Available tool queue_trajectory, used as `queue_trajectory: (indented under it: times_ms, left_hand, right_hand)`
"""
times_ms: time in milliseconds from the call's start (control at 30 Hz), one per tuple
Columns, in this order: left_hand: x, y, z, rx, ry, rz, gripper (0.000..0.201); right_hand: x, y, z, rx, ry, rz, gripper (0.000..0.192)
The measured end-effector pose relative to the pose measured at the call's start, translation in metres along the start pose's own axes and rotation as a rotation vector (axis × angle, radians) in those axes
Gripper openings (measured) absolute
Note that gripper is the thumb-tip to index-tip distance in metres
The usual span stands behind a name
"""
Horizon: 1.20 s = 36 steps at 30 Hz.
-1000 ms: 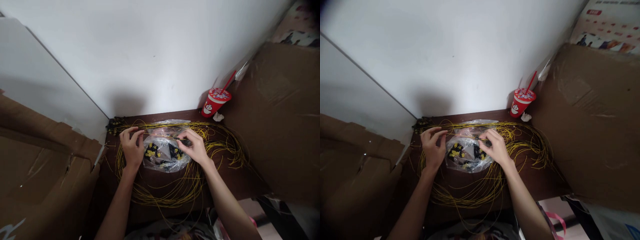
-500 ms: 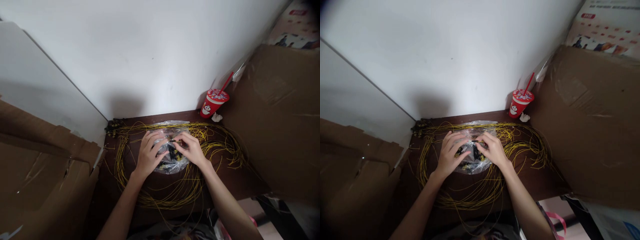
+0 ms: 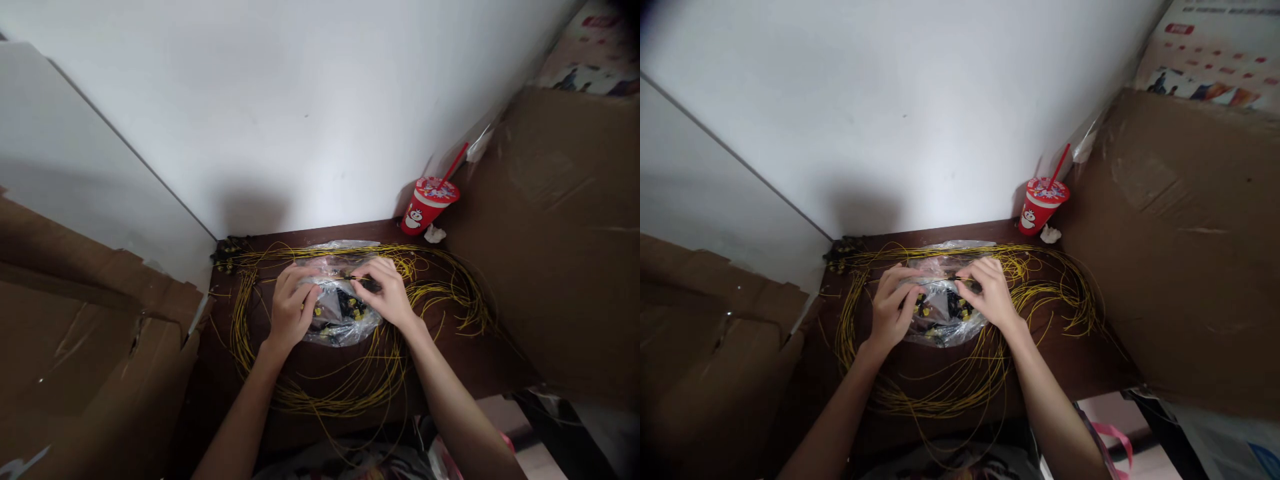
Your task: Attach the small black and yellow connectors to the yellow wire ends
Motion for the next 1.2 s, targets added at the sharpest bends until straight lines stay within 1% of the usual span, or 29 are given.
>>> queue_trajectory:
  times_ms: [100,233,367,533,633,833,967,1067,1100,1167,1200]
  left_hand:
    - [0.001,-0.001,-0.003,0.015,-0.024,-0.001,0.017]
    - [0.001,-0.001,-0.005,-0.008,-0.036,-0.009,0.015]
    - [0.001,-0.003,-0.004,-0.056,-0.018,0.033,0.014]
    - [0.0,-0.003,-0.002,-0.092,0.022,0.018,0.021]
    - [-0.001,-0.007,-0.006,-0.125,0.001,0.045,0.026]
    - [-0.004,-0.023,-0.014,-0.176,-0.036,0.118,0.035]
    - [-0.003,-0.029,-0.018,-0.226,-0.075,0.149,0.038]
    - [-0.002,-0.027,-0.025,-0.242,-0.15,0.138,0.033]
    - [-0.001,-0.026,-0.028,-0.233,-0.185,0.136,0.026]
    - [-0.001,-0.024,-0.031,-0.2,-0.24,0.139,0.005]
    - [-0.002,-0.022,-0.031,-0.179,-0.242,0.141,0.013]
  right_hand:
    - [-0.002,-0.004,0.003,-0.02,0.032,0.017,0.007]
    - [-0.001,-0.003,0.006,-0.125,0.055,-0.009,0.007]
    - [0.001,-0.002,0.012,-0.141,0.067,-0.018,0.007]
    - [0.001,-0.003,0.018,-0.136,0.074,-0.03,0.006]
    - [0.001,-0.006,0.021,-0.12,0.1,-0.002,0.006]
    - [0.001,-0.013,0.025,-0.137,0.168,0.076,0.005]
    - [0.001,-0.013,0.026,-0.175,0.198,0.074,0.003]
    - [0.002,-0.012,0.028,-0.2,0.209,0.07,0.004]
    - [0.002,-0.012,0.028,-0.204,0.207,0.075,0.005]
    - [0.002,-0.012,0.028,-0.207,0.195,0.082,0.007]
    - [0.002,-0.011,0.027,-0.206,0.186,0.084,0.008]
Point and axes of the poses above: each hand's wrist, its own x-axis away from the middle knuckle, its own y-axis out of the palm, z = x × y, the point moved 6 cm from there along -x, towards the middle knuckle, and after that the axes turned 1 degree about x, right-handed, at the moved point
